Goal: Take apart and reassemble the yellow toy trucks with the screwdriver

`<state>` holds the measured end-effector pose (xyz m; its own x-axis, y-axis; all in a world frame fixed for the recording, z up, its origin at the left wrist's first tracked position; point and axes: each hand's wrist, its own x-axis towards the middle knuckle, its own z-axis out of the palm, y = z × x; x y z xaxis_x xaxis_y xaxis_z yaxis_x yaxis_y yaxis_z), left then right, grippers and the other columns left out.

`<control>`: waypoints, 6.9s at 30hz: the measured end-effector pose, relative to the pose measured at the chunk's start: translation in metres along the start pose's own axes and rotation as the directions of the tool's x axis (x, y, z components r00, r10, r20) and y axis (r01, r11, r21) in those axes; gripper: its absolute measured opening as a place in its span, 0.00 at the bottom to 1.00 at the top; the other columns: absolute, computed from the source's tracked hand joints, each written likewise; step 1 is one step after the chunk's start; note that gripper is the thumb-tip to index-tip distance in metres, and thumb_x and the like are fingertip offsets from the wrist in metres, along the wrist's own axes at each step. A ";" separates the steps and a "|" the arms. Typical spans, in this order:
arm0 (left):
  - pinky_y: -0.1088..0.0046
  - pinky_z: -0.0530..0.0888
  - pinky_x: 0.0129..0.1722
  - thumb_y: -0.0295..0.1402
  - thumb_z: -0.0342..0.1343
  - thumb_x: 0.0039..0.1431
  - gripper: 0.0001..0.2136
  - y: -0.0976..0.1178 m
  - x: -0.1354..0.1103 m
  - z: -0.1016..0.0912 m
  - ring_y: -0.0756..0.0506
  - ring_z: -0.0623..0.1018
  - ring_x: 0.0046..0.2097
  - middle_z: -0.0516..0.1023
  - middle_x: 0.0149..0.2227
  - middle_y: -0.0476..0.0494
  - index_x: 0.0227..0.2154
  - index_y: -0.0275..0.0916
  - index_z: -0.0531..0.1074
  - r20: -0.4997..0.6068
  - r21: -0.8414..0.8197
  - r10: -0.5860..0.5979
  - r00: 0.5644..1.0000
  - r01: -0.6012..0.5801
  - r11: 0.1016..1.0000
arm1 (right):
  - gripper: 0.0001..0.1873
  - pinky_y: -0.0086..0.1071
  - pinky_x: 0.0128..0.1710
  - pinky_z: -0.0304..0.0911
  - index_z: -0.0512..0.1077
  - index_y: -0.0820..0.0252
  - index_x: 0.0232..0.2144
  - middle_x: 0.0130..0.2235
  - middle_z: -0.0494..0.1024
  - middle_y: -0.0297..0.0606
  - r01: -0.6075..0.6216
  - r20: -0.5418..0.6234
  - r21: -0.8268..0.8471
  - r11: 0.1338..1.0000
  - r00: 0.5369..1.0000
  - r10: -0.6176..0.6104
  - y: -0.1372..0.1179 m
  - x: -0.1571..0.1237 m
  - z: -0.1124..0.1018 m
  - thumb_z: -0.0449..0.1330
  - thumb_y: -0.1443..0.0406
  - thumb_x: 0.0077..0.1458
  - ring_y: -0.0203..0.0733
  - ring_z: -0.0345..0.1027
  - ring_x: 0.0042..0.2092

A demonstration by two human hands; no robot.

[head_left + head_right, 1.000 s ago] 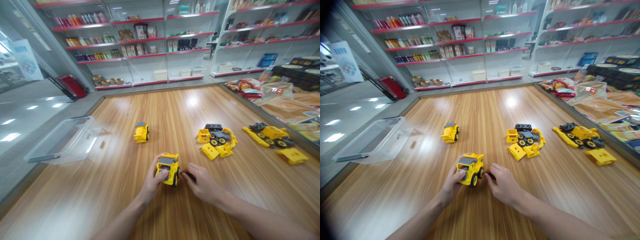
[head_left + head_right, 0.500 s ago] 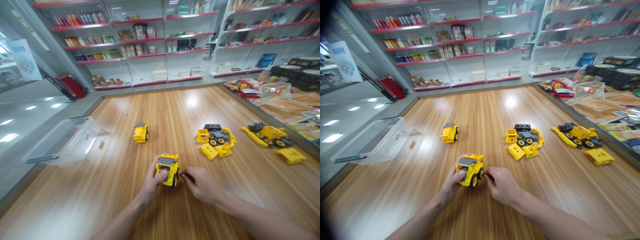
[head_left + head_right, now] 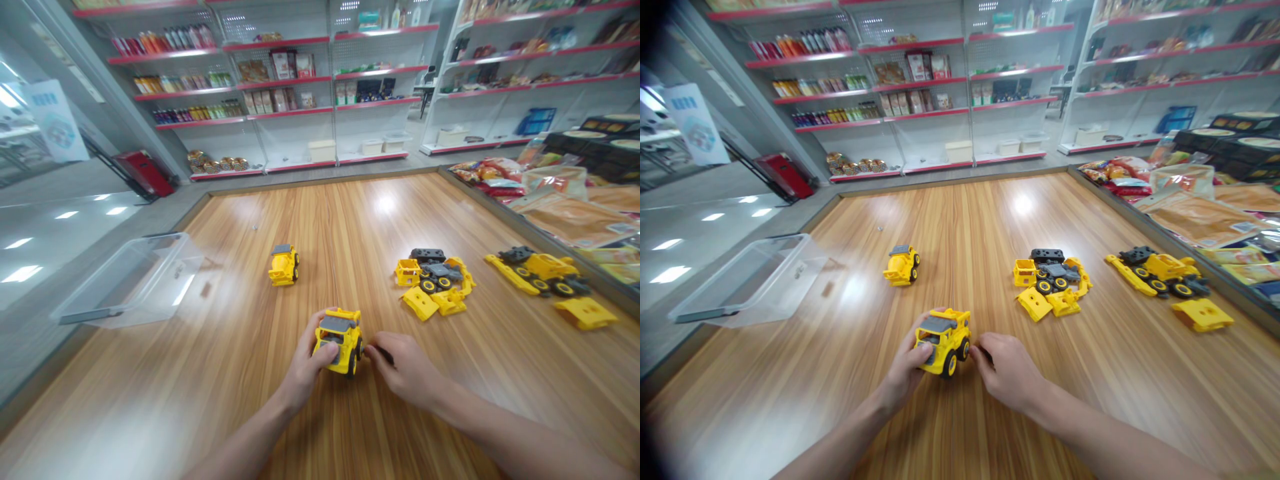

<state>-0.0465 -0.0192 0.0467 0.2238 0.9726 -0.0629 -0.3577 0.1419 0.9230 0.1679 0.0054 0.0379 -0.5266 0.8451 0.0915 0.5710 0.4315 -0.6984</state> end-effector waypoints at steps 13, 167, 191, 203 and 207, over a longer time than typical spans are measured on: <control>0.62 0.69 0.51 0.41 0.59 0.57 0.27 -0.005 0.000 -0.002 0.36 0.73 0.53 0.73 0.54 0.38 0.58 0.43 0.61 -0.011 -0.012 0.017 1.000 -0.017 1.000 | 0.05 0.31 0.31 0.57 0.67 0.59 0.32 0.32 0.74 0.37 0.007 0.001 0.034 0.999 1.000 -0.007 -0.002 0.000 0.001 0.55 0.67 0.61 0.40 0.67 0.32; 0.64 0.70 0.51 0.39 0.63 0.54 0.30 0.004 -0.005 0.015 0.40 0.74 0.53 0.73 0.53 0.39 0.58 0.43 0.59 -0.105 0.328 0.172 0.979 -0.129 0.936 | 0.08 0.33 0.33 0.59 0.67 0.59 0.31 0.32 0.68 0.38 0.205 -0.008 0.113 0.972 0.979 -0.205 -0.019 -0.008 -0.008 0.50 0.70 0.62 0.40 0.64 0.33; 0.64 0.72 0.49 0.40 0.63 0.53 0.30 0.001 -0.005 0.016 0.39 0.76 0.51 0.74 0.52 0.39 0.57 0.43 0.60 -0.111 0.309 0.153 0.982 -0.112 0.945 | 0.15 0.28 0.30 0.65 0.67 0.57 0.42 0.32 0.75 0.34 0.248 -0.179 0.069 0.966 0.956 -0.232 -0.016 -0.007 -0.004 0.64 0.66 0.52 0.37 0.71 0.31; 0.63 0.70 0.51 0.41 0.61 0.56 0.28 0.003 -0.005 0.013 0.39 0.74 0.51 0.73 0.53 0.39 0.57 0.42 0.60 -0.168 0.320 0.158 0.973 -0.098 0.942 | 0.11 0.31 0.32 0.63 0.65 0.57 0.42 0.33 0.73 0.35 0.282 -0.121 0.069 0.957 0.955 -0.272 -0.019 -0.010 -0.010 0.57 0.70 0.55 0.39 0.69 0.32; 0.65 0.71 0.49 0.39 0.64 0.53 0.30 0.004 -0.005 0.013 0.40 0.75 0.50 0.74 0.52 0.40 0.58 0.43 0.60 -0.163 0.316 0.173 0.971 -0.115 0.942 | 0.11 0.32 0.32 0.64 0.64 0.57 0.46 0.33 0.74 0.37 0.238 -0.143 0.144 0.961 0.965 -0.218 -0.019 -0.012 -0.009 0.52 0.70 0.61 0.39 0.70 0.31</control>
<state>-0.0377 -0.0254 0.0554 0.0075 0.9993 0.0369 -0.0759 -0.0362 0.9965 0.1688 -0.0097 0.0560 -0.5423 0.7673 0.3421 0.3325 0.5700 -0.7513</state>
